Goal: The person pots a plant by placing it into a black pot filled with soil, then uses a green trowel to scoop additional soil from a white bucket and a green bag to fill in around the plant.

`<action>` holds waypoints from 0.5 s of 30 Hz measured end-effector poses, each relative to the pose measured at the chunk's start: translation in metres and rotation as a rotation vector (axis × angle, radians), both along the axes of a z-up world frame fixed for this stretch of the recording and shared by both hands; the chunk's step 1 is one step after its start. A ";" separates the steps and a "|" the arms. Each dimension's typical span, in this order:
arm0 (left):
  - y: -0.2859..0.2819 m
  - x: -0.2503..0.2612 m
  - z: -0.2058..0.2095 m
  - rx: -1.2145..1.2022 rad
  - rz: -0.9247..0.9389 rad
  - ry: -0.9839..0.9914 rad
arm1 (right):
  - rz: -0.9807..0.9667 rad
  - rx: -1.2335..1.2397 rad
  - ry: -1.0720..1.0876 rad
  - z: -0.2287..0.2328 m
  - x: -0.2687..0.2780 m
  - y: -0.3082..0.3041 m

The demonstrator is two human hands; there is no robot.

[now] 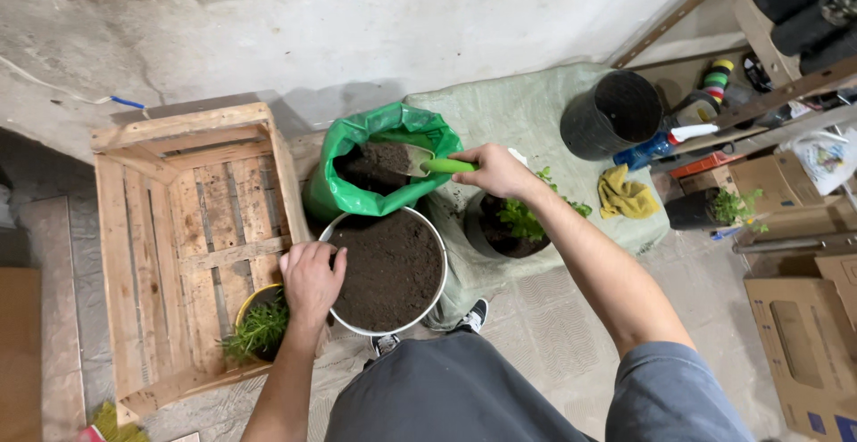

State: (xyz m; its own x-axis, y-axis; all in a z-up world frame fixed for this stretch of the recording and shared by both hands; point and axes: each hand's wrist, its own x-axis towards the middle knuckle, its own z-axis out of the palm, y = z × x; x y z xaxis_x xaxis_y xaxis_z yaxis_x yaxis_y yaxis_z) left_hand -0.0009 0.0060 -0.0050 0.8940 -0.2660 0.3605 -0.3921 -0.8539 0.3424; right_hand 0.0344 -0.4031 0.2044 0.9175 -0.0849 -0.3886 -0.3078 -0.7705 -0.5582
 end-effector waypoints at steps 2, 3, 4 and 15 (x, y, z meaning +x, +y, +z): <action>0.002 0.000 -0.007 0.010 -0.011 -0.013 | -0.039 -0.025 -0.011 0.017 -0.022 -0.005; 0.002 0.001 -0.011 0.018 -0.005 -0.028 | -0.061 -0.051 -0.023 0.026 -0.032 -0.008; 0.002 0.002 -0.012 0.018 -0.021 -0.027 | -0.077 -0.051 -0.021 0.032 -0.047 -0.012; 0.008 0.001 -0.012 0.048 -0.032 -0.076 | -0.393 -0.022 -0.127 0.061 -0.215 -0.032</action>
State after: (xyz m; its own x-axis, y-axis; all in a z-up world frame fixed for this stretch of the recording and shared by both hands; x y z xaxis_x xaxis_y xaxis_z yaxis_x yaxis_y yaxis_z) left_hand 0.0000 0.0136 -0.0172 0.8553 -0.3129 0.4130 -0.4431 -0.8550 0.2697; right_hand -0.1806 -0.4348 0.2650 0.8539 -0.4457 -0.2688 -0.5111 -0.6203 -0.5950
